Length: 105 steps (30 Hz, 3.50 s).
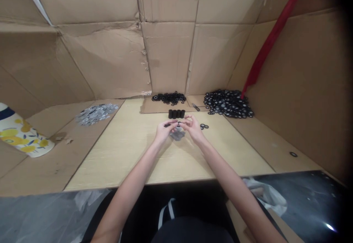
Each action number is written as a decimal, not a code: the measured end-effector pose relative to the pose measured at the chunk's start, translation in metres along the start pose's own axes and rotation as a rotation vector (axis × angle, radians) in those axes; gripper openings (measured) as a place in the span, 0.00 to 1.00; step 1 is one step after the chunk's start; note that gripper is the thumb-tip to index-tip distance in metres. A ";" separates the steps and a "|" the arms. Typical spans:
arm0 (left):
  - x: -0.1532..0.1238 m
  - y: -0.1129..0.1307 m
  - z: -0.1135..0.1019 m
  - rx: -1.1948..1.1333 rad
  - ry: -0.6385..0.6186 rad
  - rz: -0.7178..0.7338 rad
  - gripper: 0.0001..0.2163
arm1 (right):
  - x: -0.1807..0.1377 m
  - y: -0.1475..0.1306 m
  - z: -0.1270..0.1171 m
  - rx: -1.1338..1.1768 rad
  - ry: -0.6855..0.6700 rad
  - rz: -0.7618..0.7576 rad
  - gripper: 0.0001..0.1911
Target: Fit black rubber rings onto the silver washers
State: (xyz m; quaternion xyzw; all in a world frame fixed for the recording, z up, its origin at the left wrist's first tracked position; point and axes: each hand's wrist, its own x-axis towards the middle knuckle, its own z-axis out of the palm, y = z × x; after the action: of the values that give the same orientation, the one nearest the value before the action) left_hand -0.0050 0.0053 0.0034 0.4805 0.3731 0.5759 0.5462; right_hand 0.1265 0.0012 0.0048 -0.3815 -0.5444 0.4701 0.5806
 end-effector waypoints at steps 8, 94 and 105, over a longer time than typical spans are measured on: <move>-0.002 -0.006 0.005 -0.076 0.029 -0.047 0.16 | -0.003 0.005 0.007 0.127 0.098 0.073 0.21; 0.003 -0.012 -0.008 -0.186 -0.040 -0.420 0.06 | -0.008 0.003 -0.004 -0.867 -0.203 -0.362 0.09; 0.007 0.000 -0.008 -0.705 -0.021 -0.660 0.07 | 0.015 -0.004 -0.039 -0.575 0.164 -0.114 0.05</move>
State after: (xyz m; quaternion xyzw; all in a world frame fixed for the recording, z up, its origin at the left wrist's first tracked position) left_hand -0.0120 0.0127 0.0022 0.1278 0.2821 0.4582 0.8331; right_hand 0.1651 0.0174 0.0079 -0.5357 -0.6270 0.2311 0.5162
